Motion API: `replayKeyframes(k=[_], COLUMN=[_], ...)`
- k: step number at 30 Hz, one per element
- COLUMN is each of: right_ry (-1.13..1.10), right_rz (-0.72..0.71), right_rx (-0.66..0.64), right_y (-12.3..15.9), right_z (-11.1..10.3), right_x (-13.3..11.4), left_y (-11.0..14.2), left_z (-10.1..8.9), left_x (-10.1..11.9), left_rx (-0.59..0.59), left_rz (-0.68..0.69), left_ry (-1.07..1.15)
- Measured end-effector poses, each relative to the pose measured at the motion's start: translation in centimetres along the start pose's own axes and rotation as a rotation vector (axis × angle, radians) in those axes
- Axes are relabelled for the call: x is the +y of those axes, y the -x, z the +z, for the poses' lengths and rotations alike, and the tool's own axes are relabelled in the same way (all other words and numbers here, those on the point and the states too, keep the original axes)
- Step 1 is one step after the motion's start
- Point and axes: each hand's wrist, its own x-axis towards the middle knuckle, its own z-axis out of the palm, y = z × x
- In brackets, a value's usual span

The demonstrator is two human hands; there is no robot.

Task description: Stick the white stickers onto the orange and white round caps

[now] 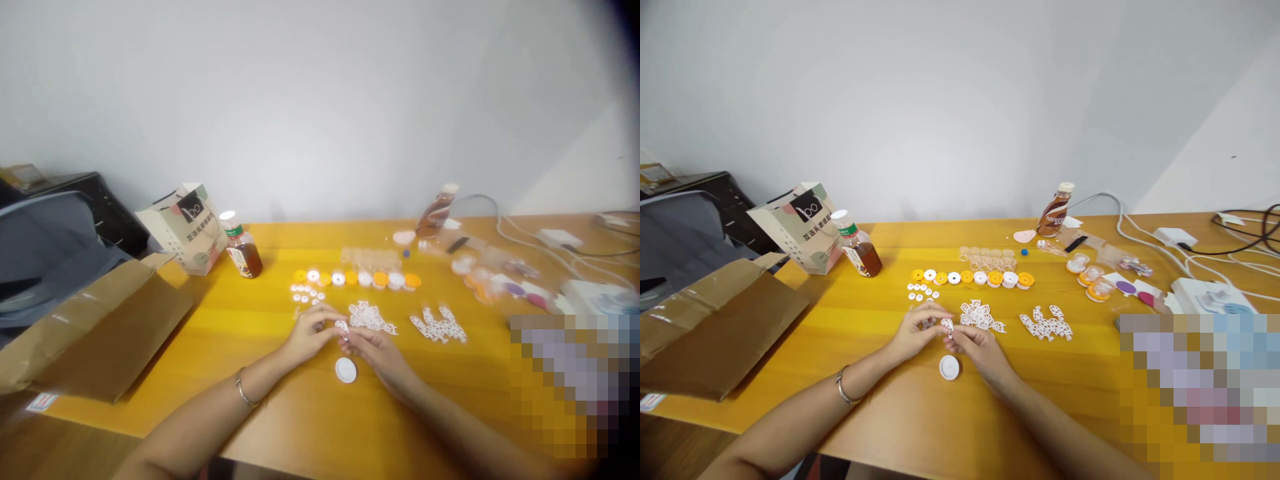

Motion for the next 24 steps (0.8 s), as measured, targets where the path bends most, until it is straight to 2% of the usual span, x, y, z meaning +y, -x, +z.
replayKeyframes(k=[4,12,24], right_ry=[0.004,0.081,0.222], right_rz=[-0.007,-0.013,-0.028], right_rx=[-0.011,0.010,-0.007], right_y=[-0.02,0.11,0.25], right_z=[-0.08,0.07,0.20], right_x=[0.11,-0.24,-0.64], left_y=[0.03,0.08,0.27], left_z=[-0.06,-0.31,-0.15], left_x=[-0.32,-0.22,-0.93], left_rx=[-0.026,-0.048,-0.085], left_rz=[-0.060,-0.042,0.071], left_ry=[-0.020,-0.053,-0.063])
